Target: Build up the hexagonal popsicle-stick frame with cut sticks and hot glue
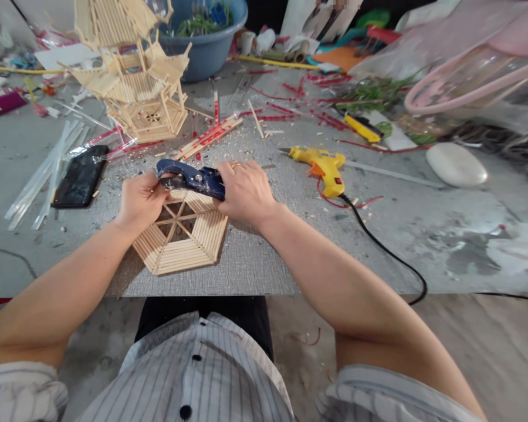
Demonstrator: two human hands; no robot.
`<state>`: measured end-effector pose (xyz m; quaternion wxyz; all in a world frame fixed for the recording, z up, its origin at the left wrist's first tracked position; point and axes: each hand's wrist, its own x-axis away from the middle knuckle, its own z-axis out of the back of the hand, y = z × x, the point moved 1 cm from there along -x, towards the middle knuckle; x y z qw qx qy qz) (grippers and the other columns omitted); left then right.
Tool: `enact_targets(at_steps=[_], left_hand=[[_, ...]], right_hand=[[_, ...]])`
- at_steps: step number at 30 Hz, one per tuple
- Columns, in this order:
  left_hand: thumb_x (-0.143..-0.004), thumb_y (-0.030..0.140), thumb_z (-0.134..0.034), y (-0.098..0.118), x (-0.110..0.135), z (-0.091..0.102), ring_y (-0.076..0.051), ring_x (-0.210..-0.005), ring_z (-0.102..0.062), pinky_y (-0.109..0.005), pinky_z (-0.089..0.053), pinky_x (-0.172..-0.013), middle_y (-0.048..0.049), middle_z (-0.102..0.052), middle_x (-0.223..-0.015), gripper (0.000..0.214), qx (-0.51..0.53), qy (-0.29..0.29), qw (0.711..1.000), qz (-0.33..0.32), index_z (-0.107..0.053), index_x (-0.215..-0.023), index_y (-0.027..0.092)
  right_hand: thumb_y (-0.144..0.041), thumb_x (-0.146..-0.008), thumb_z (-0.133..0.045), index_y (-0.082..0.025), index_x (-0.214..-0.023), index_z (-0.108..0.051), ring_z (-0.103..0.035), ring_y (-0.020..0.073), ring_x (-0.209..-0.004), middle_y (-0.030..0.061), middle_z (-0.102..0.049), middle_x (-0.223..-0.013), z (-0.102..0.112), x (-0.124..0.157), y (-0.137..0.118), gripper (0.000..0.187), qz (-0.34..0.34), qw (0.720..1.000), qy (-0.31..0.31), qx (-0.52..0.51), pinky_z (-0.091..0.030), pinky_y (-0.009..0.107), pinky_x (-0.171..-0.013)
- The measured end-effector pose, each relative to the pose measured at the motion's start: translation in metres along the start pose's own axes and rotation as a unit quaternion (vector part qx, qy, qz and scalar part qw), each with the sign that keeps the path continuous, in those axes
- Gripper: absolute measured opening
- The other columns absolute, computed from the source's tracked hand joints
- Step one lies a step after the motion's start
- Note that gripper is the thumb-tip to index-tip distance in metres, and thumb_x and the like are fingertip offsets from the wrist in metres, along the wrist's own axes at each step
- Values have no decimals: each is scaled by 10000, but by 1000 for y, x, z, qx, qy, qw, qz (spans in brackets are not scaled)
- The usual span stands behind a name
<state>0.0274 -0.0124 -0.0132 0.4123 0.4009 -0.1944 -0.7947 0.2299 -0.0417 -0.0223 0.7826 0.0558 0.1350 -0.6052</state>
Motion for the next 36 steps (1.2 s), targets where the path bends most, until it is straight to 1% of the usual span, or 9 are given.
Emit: enact_targets(at_steps=[3,6,11,16,19,26,36], left_hand=[[-847,286,-543,1,0,1,-111,-603,-574,-229,-385,-586,31,-579,-561,197,-16,-3,1000,11,-604,-680,200],[-852,287,-529,0,-1,1,-101,-566,-550,-224,-372,-559,37,-541,-521,226,-22,1,1000,-3,-580,-652,194],[-846,241,-507,-7,-1,-2,-103,-577,-581,-213,-396,-546,35,-600,-556,173,-31,8,999,-35,-611,-715,194],[-857,243,-512,-8,-1,-3,-101,-601,-611,-208,-418,-556,25,-645,-613,174,-12,12,998,-55,-629,-741,186],[-858,252,-519,-7,-2,-3,-99,-601,-611,-210,-424,-559,23,-647,-617,182,3,13,998,-64,-647,-748,185],[-857,247,-524,-6,-2,-2,-88,-574,-598,-206,-434,-557,24,-653,-619,181,29,8,997,-65,-668,-768,182],[-852,221,-536,-6,-1,-2,-96,-613,-626,-208,-455,-577,11,-689,-666,171,36,13,998,-57,-671,-758,178]], right_hand=[[-352,-730,-570,-153,-1134,-540,-567,311,-885,150,-656,-968,2,0,-2,452,-10,1000,-10,0,-393,436,-821],[-320,-720,-561,-130,-1133,-548,-578,313,-886,165,-658,-1005,6,-1,-5,455,-17,999,-34,13,-391,417,-811],[-315,-720,-551,-124,-1132,-560,-597,310,-860,152,-667,-978,11,0,-9,455,-32,998,-48,32,-385,388,-761],[-319,-724,-526,-131,-1115,-573,-599,288,-819,142,-672,-944,13,0,-11,436,-44,996,-57,47,-363,366,-708],[-323,-722,-524,-136,-1088,-576,-597,285,-802,143,-672,-925,13,0,-12,414,-49,996,-58,52,-351,359,-687],[-334,-728,-532,-142,-1090,-580,-610,283,-791,133,-681,-921,14,0,-13,412,-53,996,-53,55,-362,359,-680],[-351,-740,-520,-144,-1084,-579,-614,282,-789,139,-682,-914,14,0,-14,406,-71,993,-64,66,-353,349,-665]])
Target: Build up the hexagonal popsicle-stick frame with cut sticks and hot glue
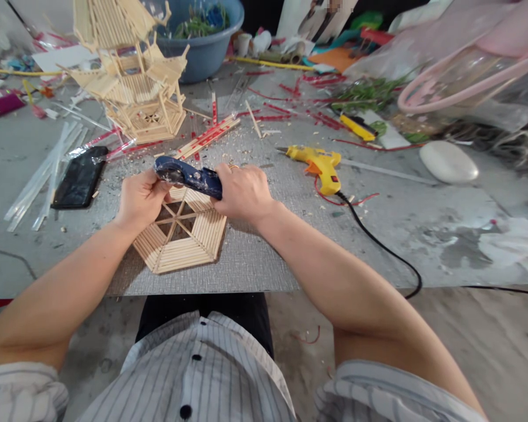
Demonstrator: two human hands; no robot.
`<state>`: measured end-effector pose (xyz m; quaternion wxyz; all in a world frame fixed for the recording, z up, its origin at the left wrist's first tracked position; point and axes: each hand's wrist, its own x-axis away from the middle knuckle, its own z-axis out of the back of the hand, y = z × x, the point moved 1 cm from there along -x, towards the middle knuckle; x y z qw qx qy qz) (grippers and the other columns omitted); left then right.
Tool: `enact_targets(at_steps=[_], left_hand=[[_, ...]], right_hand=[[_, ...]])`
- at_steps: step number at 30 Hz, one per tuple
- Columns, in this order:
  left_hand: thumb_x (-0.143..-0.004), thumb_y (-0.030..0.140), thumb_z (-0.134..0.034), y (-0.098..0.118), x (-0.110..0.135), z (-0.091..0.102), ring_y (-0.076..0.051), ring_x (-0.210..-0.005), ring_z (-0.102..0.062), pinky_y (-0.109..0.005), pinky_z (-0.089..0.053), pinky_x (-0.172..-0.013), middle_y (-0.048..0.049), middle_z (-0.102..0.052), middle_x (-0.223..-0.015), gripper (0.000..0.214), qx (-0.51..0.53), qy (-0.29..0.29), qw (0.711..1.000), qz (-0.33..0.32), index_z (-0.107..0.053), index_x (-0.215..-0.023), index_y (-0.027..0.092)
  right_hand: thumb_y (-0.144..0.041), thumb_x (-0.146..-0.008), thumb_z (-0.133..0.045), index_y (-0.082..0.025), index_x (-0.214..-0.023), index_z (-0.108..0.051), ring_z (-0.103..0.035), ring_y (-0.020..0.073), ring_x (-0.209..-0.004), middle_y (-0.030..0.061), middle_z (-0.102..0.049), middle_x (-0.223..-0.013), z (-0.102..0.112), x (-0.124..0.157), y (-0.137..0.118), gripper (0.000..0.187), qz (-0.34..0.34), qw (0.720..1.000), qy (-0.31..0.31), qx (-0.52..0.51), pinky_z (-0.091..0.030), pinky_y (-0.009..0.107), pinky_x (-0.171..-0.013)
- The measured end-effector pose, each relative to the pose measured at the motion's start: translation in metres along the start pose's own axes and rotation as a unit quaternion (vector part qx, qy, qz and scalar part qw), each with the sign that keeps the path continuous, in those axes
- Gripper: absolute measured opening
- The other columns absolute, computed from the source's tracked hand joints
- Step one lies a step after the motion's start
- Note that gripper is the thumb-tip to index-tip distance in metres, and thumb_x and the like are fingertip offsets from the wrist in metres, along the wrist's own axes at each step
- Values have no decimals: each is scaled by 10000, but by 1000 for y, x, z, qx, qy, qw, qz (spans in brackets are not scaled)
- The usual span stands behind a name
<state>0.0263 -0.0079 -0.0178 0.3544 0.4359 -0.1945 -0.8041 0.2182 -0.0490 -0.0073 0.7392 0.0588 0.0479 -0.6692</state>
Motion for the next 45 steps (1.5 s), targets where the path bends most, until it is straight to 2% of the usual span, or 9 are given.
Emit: enact_targets(at_steps=[5,11,15,20,26,29,33,39,45], left_hand=[[-860,233,-540,-1,0,-1,-92,-598,-621,-205,-456,-570,18,-672,-640,174,-5,2,1000,3,-665,-749,182],[-864,237,-538,-1,0,-1,-69,-444,-549,-198,-432,-494,46,-590,-514,176,17,-9,1000,23,-659,-747,186],[-877,277,-530,-1,0,-1,-70,-435,-542,-206,-436,-496,46,-583,-512,205,18,-10,999,29,-656,-742,187],[-882,312,-542,1,0,-2,-86,-531,-586,-218,-447,-534,17,-649,-615,229,16,-13,1000,5,-653,-725,188],[-891,354,-525,0,-1,-2,-113,-690,-647,-229,-496,-627,-15,-704,-749,219,28,-16,999,4,-645,-789,203],[-869,325,-536,-2,-1,-3,-116,-716,-651,-231,-497,-645,-14,-702,-759,186,14,-3,1000,12,-657,-801,202],[-823,309,-556,-4,0,-4,-110,-633,-609,-229,-458,-569,6,-677,-684,162,-14,15,999,40,-648,-753,196],[-793,301,-556,-6,1,-6,-121,-653,-626,-242,-469,-590,-8,-705,-724,156,4,15,999,39,-661,-780,186],[-762,280,-564,-6,1,-5,-131,-648,-624,-247,-482,-589,8,-655,-614,131,-23,26,998,44,-635,-698,190]], right_hand=[[-360,-754,-519,-147,-1105,-575,-618,286,-799,138,-684,-917,1,1,-1,415,-4,1000,-6,2,-350,345,-662],[-377,-762,-533,-150,-1118,-571,-615,287,-815,141,-681,-938,3,1,-1,423,-13,1000,-16,0,-356,344,-672],[-379,-746,-529,-149,-1100,-580,-612,290,-804,143,-683,-924,2,1,-1,424,-17,1000,-12,2,-345,340,-656],[-358,-748,-502,-145,-1067,-585,-603,279,-777,139,-681,-899,-4,0,1,392,-17,1000,18,-15,-344,351,-671],[-364,-726,-522,-135,-1163,-518,-571,285,-868,133,-658,-970,-14,-8,12,493,34,994,101,-35,-315,415,-870],[-361,-726,-528,-133,-1195,-495,-567,287,-904,132,-646,-1014,-16,-9,14,523,48,993,101,-36,-288,428,-918],[-345,-719,-537,-133,-1209,-481,-564,300,-952,139,-637,-1060,-15,-6,11,537,68,993,85,-38,-258,445,-961],[-344,-717,-536,-129,-1203,-497,-562,302,-939,142,-643,-1052,-13,-5,9,533,75,993,88,-37,-266,450,-949],[-333,-721,-531,-140,-1204,-496,-555,306,-938,140,-639,-1042,-13,-4,9,521,76,992,85,-47,-270,463,-941]])
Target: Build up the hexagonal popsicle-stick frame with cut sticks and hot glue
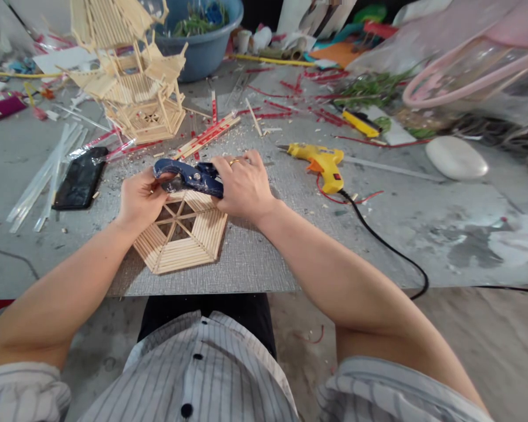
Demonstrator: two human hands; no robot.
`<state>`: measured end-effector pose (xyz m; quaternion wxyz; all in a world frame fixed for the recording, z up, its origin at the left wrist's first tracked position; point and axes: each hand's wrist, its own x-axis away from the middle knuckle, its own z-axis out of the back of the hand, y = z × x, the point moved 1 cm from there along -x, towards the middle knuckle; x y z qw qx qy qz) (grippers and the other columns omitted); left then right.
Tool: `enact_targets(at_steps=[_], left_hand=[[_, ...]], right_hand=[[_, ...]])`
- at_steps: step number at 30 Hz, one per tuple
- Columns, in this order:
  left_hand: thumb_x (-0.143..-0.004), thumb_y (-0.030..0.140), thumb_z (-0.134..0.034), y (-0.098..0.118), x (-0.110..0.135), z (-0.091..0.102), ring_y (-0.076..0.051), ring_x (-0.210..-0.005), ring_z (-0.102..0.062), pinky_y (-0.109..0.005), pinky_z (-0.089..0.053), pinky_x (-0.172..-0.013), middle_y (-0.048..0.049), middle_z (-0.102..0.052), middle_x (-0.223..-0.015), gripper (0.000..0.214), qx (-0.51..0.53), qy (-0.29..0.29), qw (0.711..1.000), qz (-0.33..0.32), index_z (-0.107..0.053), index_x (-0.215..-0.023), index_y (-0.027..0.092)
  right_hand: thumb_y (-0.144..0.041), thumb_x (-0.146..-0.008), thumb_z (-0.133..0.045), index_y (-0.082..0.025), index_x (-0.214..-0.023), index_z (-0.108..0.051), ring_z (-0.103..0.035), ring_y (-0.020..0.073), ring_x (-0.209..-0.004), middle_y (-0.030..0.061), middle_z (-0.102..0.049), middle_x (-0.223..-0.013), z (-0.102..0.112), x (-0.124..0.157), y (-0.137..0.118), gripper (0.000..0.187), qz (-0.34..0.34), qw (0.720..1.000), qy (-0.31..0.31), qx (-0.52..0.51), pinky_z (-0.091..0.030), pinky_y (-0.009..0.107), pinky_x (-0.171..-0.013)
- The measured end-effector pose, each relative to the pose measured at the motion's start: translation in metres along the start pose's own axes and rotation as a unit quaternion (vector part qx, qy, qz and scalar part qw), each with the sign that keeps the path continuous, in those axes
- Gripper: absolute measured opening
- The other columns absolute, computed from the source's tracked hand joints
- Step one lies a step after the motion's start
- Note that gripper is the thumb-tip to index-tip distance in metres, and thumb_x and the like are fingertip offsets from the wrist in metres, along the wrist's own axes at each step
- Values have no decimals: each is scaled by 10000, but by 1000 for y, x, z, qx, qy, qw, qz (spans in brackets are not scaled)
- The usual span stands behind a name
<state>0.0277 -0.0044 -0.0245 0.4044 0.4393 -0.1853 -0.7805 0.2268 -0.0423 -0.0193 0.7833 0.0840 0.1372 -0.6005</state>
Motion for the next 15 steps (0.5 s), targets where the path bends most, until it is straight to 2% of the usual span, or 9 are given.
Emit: enact_targets(at_steps=[10,15], left_hand=[[-743,268,-614,5,0,1,-144,-728,-658,-253,-507,-625,-8,-710,-733,80,38,-14,999,19,-636,-730,193],[-737,272,-615,3,0,-1,-138,-699,-645,-256,-505,-617,-7,-688,-708,92,53,-17,998,33,-612,-699,188]], right_hand=[[-302,-705,-525,-143,-1215,-494,-555,312,-943,144,-643,-1043,0,0,1,535,2,1000,-6,3,-267,469,-934],[-302,-710,-522,-128,-1227,-493,-552,311,-945,154,-635,-1067,0,0,0,546,0,1000,-12,-1,-265,466,-927]])
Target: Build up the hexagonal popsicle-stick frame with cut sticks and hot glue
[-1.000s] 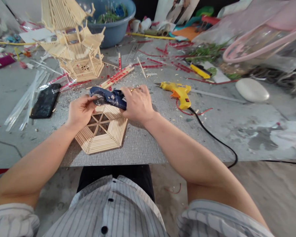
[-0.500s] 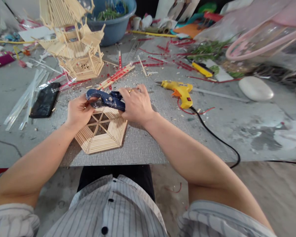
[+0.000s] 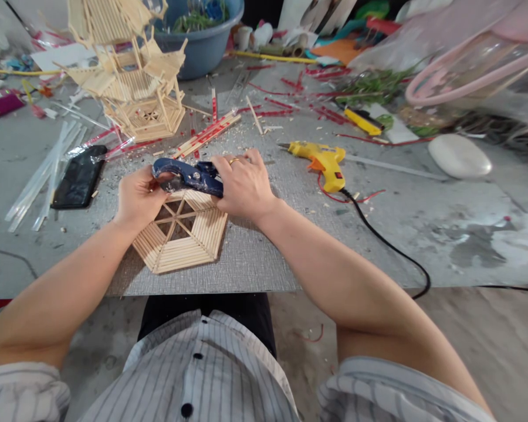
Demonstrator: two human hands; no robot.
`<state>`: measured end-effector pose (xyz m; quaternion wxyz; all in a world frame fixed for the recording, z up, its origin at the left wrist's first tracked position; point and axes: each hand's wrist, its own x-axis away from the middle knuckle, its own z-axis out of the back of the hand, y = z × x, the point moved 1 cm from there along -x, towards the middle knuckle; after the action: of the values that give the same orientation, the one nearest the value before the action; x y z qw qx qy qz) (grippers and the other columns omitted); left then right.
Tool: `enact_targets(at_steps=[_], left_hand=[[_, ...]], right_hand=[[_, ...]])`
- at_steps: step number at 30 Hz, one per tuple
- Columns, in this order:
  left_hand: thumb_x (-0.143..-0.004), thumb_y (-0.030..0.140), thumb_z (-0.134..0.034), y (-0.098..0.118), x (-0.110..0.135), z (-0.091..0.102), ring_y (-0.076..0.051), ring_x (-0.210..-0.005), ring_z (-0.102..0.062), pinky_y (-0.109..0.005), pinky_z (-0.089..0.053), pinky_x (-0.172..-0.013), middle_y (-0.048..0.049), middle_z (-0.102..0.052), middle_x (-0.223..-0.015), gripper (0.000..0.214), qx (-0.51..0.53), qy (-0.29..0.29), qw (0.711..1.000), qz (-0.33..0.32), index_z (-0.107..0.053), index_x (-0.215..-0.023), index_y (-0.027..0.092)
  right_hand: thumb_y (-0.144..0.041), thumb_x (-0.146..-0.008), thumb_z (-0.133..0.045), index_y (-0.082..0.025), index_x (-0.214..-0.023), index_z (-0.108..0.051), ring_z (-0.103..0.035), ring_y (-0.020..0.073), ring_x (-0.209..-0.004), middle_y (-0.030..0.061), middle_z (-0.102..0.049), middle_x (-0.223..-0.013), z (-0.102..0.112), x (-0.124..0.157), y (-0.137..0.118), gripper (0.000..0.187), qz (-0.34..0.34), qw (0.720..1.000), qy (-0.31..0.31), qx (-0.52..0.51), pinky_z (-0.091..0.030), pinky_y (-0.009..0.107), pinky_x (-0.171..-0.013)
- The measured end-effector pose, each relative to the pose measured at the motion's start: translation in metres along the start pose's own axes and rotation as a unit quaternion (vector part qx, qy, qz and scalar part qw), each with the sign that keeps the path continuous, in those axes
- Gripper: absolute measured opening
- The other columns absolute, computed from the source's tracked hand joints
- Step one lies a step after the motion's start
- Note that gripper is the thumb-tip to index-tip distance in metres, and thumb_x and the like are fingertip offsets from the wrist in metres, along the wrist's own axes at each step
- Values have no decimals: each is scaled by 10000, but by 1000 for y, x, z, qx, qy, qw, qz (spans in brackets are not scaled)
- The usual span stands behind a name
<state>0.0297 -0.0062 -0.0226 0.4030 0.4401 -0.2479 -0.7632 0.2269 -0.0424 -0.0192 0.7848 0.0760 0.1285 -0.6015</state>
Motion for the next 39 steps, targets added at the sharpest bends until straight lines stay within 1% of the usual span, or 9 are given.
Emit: enact_targets(at_steps=[5,10,15,19,24,29,36,39], left_hand=[[-732,282,-612,1,-1,0,-122,-643,-607,-249,-490,-598,11,-648,-651,118,2,4,1000,3,-577,-665,191],[-731,259,-612,1,-2,1,-116,-631,-581,-245,-471,-595,25,-622,-635,68,-15,4,1000,-6,-592,-709,197],[-729,244,-634,1,-1,1,-115,-615,-566,-247,-456,-580,30,-597,-599,86,-23,9,1000,2,-584,-682,193],[-736,229,-637,2,-2,1,-126,-654,-583,-252,-467,-593,21,-618,-630,69,-25,10,1000,-2,-593,-695,196],[-748,188,-616,2,-3,2,-136,-712,-595,-257,-474,-615,18,-646,-691,23,-34,13,999,-23,-608,-759,207],[-754,205,-634,0,-4,2,-130,-680,-586,-258,-462,-604,25,-634,-661,50,-31,4,999,-19,-619,-802,206],[-759,230,-671,2,-4,2,-132,-696,-584,-257,-451,-613,18,-633,-676,73,-6,7,1000,-16,-626,-802,193],[-754,236,-682,3,-3,2,-122,-666,-566,-250,-440,-601,22,-620,-656,83,-9,3,1000,-16,-617,-779,192]], right_hand=[[-301,-720,-519,-133,-1223,-495,-554,314,-939,154,-636,-1040,3,0,-1,531,-7,1000,-15,-3,-269,464,-918],[-301,-725,-527,-120,-1213,-499,-555,316,-948,161,-631,-1034,6,-1,-3,521,-13,999,-33,3,-278,447,-907],[-287,-737,-522,-116,-1198,-509,-555,325,-945,164,-633,-998,7,-1,-4,492,-18,999,-46,2,-281,454,-896],[-279,-741,-511,-133,-1191,-509,-550,329,-948,163,-635,-996,8,0,-3,473,-18,999,-45,-1,-285,461,-880],[-303,-736,-501,-123,-1162,-536,-564,316,-909,158,-649,-965,8,-1,-4,464,-16,999,-50,11,-303,432,-853],[-295,-715,-507,-133,-1133,-555,-567,306,-865,148,-664,-913,6,-1,-4,451,-19,999,-40,22,-314,419,-817],[-316,-713,-515,-151,-1096,-581,-569,291,-820,136,-673,-910,3,0,-1,422,-11,1000,-12,7,-337,403,-771],[-330,-721,-524,-152,-1094,-582,-570,289,-814,134,-675,-902,3,1,-2,417,-14,1000,-7,8,-345,400,-766]])
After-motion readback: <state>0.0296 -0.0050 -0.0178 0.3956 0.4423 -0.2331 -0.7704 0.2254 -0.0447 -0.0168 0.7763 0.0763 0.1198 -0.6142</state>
